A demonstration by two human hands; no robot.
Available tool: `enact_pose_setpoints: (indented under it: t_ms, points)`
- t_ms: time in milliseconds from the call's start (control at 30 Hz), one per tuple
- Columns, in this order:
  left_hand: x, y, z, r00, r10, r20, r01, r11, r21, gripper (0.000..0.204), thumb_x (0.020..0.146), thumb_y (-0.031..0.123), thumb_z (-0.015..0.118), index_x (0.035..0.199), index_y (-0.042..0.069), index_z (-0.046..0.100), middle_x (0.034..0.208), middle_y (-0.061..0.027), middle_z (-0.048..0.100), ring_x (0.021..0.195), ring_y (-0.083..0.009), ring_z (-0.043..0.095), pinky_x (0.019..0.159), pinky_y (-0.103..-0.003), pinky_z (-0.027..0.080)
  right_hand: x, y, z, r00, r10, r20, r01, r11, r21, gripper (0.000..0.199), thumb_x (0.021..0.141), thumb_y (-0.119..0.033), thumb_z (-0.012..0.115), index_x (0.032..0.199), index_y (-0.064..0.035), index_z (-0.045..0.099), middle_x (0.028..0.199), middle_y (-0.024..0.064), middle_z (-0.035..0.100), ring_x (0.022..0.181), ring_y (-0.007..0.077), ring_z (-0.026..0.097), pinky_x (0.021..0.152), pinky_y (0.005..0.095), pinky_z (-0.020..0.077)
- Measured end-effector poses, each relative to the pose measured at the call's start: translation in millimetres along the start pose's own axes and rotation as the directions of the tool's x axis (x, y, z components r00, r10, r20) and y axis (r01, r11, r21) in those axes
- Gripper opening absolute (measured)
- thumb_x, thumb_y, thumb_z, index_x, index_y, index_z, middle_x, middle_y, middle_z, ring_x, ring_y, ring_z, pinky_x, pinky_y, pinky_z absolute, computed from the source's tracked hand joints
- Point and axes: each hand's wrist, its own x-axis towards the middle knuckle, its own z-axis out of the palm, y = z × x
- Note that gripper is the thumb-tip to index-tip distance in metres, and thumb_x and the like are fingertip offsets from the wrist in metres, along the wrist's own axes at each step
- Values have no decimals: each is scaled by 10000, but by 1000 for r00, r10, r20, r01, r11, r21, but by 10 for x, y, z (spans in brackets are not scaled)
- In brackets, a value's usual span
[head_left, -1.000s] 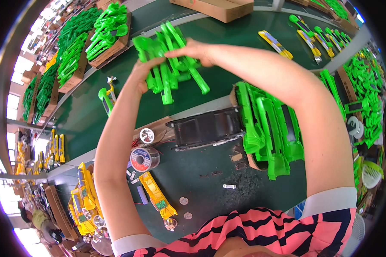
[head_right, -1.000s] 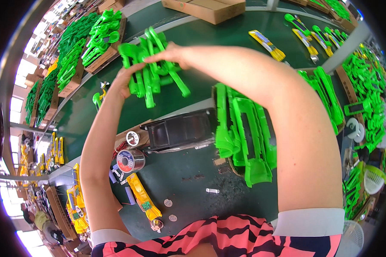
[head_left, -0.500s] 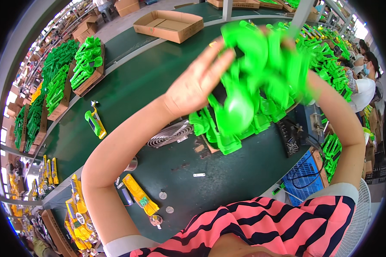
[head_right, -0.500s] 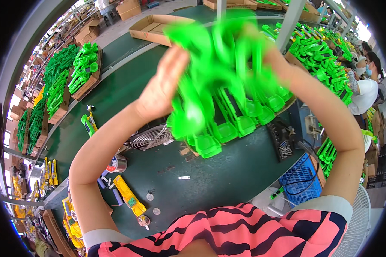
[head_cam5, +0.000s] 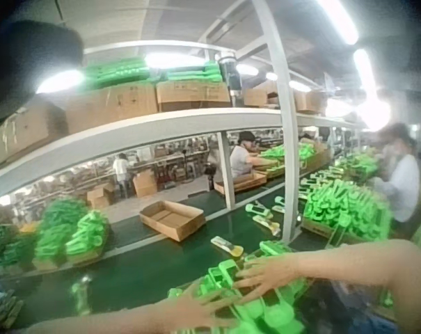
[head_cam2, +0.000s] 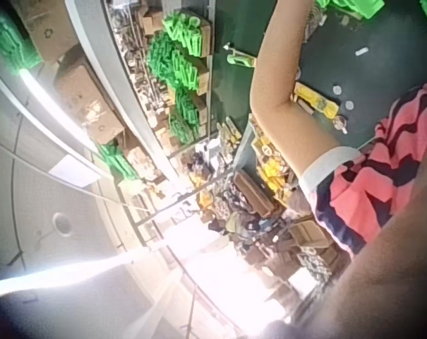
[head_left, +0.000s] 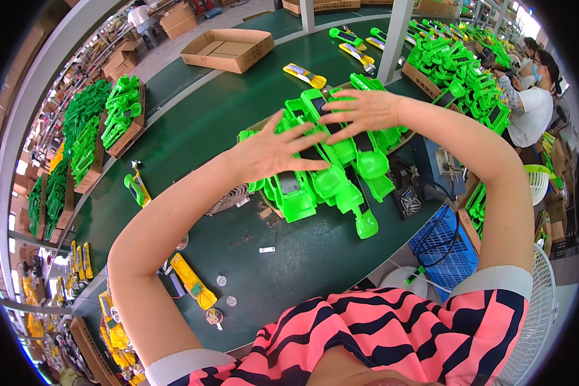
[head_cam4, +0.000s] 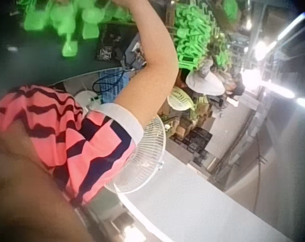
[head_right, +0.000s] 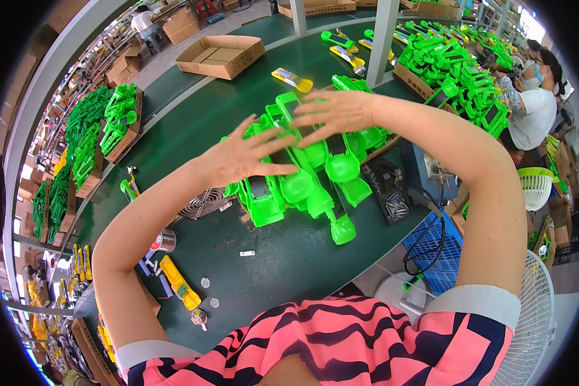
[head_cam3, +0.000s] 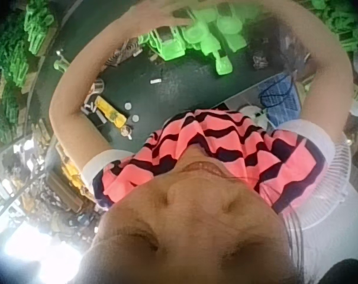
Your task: The person solders circuit components onto flashlight casings using a soldering iron and assembles the plastic flashlight housings by hand, placing completed flashlights onto the upper shelf.
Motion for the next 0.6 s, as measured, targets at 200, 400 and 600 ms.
enact_pose_setpoints:
  t_ms: [200, 400, 600]
  points:
    - [-17, 187, -116, 970, -179, 164, 165, 981, 97, 702, 736, 104, 544, 1318, 356, 244, 1107, -85, 447, 953, -247, 504, 770, -413, 468, -238, -131, -101, 959, 160, 235, -147, 986, -74, 680, 757, -47, 424, 1317, -373, 219, 1048, 58, 423, 858, 195, 502, 651, 304, 472]
    - [-109, 293, -64, 919, -339, 199, 365, 925, -109, 693, 731, 8, 500, 1333, 247, 253, 1228, -153, 407, 1035, -329, 496, 754, -385, 489, -330, -310, -59, 823, 418, 385, -443, 896, -28, 700, 777, 8, 418, 1363, -245, 132, 1356, 74, 293, 1078, 237, 499, 660, 323, 529]
    - [-382, 816, -665, 778, -559, -288, 515, 829, -220, 294, 660, -90, 453, 923, 8, 540, 1169, -156, 484, 1036, -320, 496, 797, -384, 455, 290, -484, -1285, 131, 870, 476, -988, 151, -5, 681, 717, -268, 679, 1275, -102, 325, 1306, 143, 375, 1143, 296, 429, 929, 420, 357]
